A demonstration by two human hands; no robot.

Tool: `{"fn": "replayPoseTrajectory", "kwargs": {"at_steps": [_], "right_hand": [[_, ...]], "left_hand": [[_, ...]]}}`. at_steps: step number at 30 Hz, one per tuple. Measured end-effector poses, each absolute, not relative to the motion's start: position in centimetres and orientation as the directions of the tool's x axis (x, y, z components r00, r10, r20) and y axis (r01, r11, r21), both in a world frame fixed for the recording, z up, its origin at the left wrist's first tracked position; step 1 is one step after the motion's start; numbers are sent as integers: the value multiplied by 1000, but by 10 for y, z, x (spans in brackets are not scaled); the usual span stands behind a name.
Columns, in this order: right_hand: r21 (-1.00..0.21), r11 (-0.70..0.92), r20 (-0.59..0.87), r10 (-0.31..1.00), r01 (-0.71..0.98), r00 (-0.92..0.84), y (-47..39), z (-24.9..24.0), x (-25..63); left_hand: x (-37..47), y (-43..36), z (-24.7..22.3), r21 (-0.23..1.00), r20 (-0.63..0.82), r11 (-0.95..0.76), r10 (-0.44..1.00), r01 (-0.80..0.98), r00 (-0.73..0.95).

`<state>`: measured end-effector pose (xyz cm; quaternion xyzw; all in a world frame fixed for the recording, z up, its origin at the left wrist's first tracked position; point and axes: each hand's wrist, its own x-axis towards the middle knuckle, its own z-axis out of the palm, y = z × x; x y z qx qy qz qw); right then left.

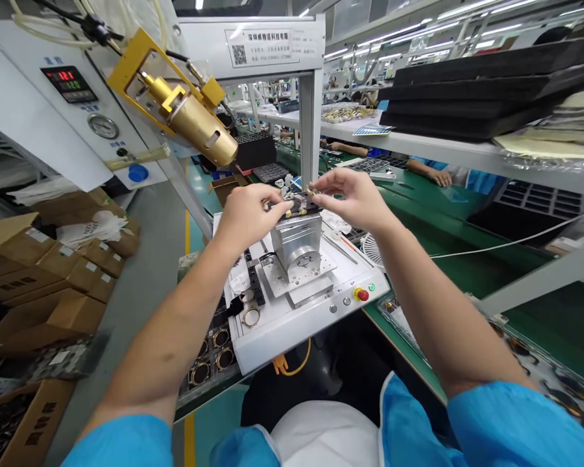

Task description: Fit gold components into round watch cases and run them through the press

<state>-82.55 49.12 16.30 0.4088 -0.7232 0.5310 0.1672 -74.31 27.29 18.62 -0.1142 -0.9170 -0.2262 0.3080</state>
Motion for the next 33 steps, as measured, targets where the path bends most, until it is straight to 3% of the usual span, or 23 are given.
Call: {"fn": "replayPoseTrajectory", "kwargs": {"at_steps": [3,5,10,14,18,22,25,28,30,32,33], "right_hand": [[-664,176,631,-390,-727,-671,530,133,-790],[-715,247,560,-358,-654,-747,563,107,-763],[-899,324,237,-207,-295,-949,638,24,-708],[-954,298,-28,-140,-15,-990,657,-43,-688],[-966,256,-81,-130,45,-988,643,-85,-691],[-897,439,-32,-188,-55,-982,623,-97,-705],[-765,630,-20,-234,-136,-972,612,-98,-709],[-625,763,-37,-239,-164,-970,606,-97,-703],[-570,804,-47,-239,-170,-970,604,-96,-698],[-569,806,-60,-236,-161,-970,602,-94,-697],[-580,801,-67,-229,-149,-971,602,-92,-698]], "left_hand": [[-770,297,200,253,438,940,100,229,-894],[-774,298,201,237,395,946,113,220,-912],[-767,269,189,303,407,812,364,500,-838],[-760,264,172,298,407,797,392,526,-825],[-756,272,163,256,388,849,347,462,-853],[-756,267,169,254,333,853,364,455,-870],[-743,257,168,313,360,829,347,463,-866],[-707,257,136,408,582,773,190,486,-791],[-675,267,96,529,712,631,34,568,-701],[-646,283,48,684,663,460,-67,566,-746],[-633,293,24,784,550,389,-75,483,-832]]}}
